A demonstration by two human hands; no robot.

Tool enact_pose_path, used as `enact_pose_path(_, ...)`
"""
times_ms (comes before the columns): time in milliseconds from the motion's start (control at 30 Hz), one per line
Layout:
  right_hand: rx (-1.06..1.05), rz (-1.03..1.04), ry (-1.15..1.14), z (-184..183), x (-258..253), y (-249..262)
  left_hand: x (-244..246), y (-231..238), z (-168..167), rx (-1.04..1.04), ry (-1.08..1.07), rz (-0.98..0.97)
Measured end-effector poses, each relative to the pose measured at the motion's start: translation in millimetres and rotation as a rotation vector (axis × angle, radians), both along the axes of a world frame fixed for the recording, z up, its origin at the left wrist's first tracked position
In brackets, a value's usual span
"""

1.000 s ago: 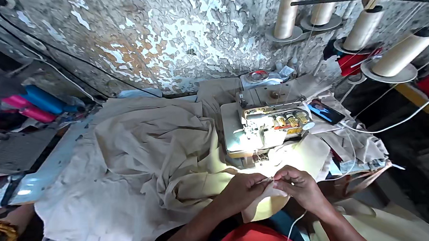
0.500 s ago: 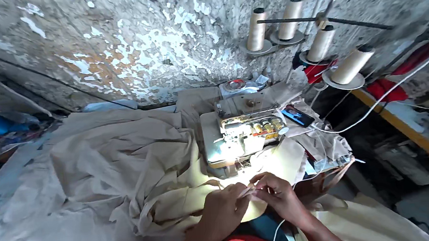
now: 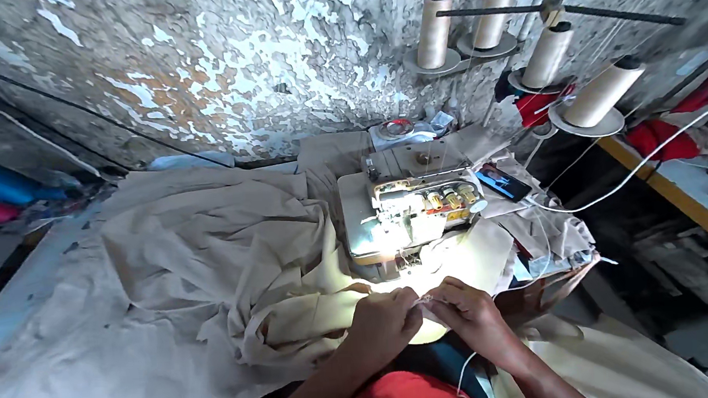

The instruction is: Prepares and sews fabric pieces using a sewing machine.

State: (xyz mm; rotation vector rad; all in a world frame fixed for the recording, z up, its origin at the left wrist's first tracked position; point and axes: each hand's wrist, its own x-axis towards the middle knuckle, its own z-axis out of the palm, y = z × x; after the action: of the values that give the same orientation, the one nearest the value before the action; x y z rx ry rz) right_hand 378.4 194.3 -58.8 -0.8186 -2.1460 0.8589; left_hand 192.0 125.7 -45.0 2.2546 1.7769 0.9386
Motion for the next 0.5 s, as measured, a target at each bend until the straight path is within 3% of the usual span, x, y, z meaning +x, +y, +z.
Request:
enact_pose_path(200,-0.017,0.029,-0.018,-0.1,1.2,-2.3,-1.2,-3.6,0.3,0.054,0.01,-0.035)
enact_pose_path(367,0.397,-0.001,-0.245,18.7,-2.3,-6.6,0.7,-7.0,-3.7,-0.013,0.052,-0.055)
enact_pose_path(500,0.623,0.082,-0.508,52.3,-9.9,-17.9,16.5,-12.4,4.5,-0.167,-0.072,-0.039)
